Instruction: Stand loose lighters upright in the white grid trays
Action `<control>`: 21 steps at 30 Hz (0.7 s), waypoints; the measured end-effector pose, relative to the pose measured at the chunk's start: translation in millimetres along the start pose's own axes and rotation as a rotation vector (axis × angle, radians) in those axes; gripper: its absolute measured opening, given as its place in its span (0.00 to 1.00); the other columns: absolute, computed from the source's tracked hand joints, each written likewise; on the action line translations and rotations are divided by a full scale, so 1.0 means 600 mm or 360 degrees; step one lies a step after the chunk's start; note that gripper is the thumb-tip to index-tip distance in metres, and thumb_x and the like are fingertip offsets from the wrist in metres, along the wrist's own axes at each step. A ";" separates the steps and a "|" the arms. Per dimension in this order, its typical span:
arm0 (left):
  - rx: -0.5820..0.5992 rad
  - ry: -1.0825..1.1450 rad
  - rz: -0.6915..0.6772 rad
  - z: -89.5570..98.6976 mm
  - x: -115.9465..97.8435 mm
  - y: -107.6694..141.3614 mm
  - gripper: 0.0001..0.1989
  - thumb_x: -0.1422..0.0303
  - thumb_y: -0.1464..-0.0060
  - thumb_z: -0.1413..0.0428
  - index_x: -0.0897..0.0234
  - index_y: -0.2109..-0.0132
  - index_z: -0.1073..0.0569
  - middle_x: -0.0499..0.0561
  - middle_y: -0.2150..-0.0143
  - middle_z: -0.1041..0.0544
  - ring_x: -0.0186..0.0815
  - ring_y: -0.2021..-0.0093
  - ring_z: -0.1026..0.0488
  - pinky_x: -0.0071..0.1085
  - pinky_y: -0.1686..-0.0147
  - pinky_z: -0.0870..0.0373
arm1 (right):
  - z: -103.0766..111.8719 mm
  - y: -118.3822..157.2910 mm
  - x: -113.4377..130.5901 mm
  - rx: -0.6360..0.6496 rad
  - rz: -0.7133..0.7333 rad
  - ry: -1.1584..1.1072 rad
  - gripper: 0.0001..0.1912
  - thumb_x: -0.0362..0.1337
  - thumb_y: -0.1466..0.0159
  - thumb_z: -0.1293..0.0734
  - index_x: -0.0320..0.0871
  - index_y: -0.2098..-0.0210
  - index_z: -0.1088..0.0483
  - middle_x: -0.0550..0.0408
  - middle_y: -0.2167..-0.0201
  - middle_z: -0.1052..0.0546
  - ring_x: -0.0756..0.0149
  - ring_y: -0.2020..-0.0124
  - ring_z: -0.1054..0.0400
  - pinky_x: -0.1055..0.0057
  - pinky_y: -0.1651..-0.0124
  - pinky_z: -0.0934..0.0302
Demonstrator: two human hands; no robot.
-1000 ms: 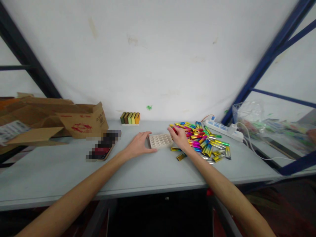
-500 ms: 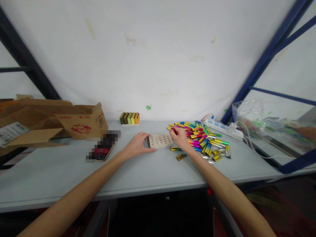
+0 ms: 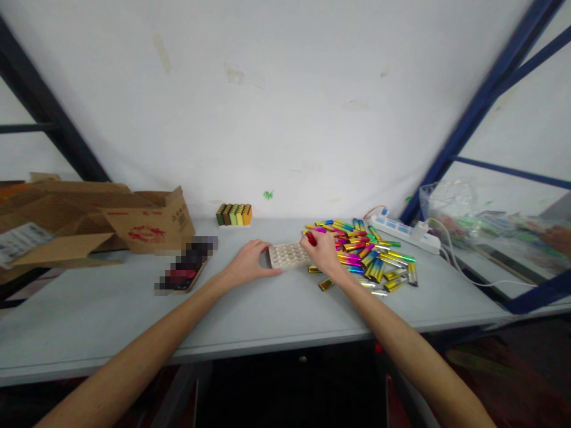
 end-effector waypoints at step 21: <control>-0.0009 -0.0026 -0.0020 -0.005 0.005 0.000 0.36 0.43 0.55 0.34 0.64 0.47 0.25 0.58 0.52 0.23 0.51 0.50 0.26 0.43 0.47 0.31 | -0.005 0.007 0.011 0.0087 0.0178 0.0356 0.18 0.42 0.32 0.35 0.44 0.78 0.32 0.57 0.82 0.30 0.69 0.80 0.42 0.70 0.71 0.52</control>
Point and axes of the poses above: each hand's wrist, its own y-axis away from the middle knuckle, its own z-axis out of the back of the hand, x = y × z, the point moved 3 cm from there along -y, towards the middle knuckle
